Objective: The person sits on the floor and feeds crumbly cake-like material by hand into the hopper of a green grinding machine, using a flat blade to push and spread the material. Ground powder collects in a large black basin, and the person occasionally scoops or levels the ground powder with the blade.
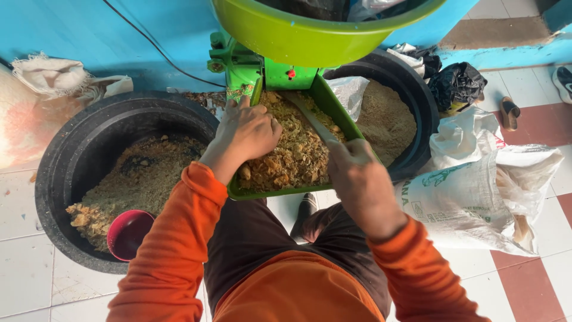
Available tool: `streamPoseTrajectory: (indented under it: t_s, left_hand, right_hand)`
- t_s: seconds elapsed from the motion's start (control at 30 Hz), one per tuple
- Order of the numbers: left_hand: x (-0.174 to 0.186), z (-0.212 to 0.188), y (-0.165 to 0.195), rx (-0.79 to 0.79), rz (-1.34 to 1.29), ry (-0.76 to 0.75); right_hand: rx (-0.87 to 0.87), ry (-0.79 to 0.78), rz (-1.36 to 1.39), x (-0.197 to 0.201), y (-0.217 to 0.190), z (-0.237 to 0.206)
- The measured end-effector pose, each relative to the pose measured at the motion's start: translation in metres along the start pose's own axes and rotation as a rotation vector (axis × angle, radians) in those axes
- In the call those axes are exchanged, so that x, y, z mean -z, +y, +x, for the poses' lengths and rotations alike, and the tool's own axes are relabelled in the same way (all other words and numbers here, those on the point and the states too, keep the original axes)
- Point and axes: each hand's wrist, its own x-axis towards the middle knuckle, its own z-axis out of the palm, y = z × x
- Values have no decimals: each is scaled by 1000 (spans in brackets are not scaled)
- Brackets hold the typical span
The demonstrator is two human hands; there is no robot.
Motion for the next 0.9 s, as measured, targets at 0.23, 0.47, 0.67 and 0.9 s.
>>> streamPoseTrajectory:
  t_s: [0.23,0.47,0.67,0.9]
  left_hand:
    - [2,4,1,-5,15,1]
    - [2,-3,4,-23,24,100]
    - [1,-7,3,-10,1,125]
    - [-5,-12,2,-33,28,163]
  right_hand:
    - [94,36,77,39,10,-30]
    - [-64,-57,-106,-28,12,-19]
    - [47,133,-53,6,-2,-23]
    - [-78,-52,-106,-6,14,-30]
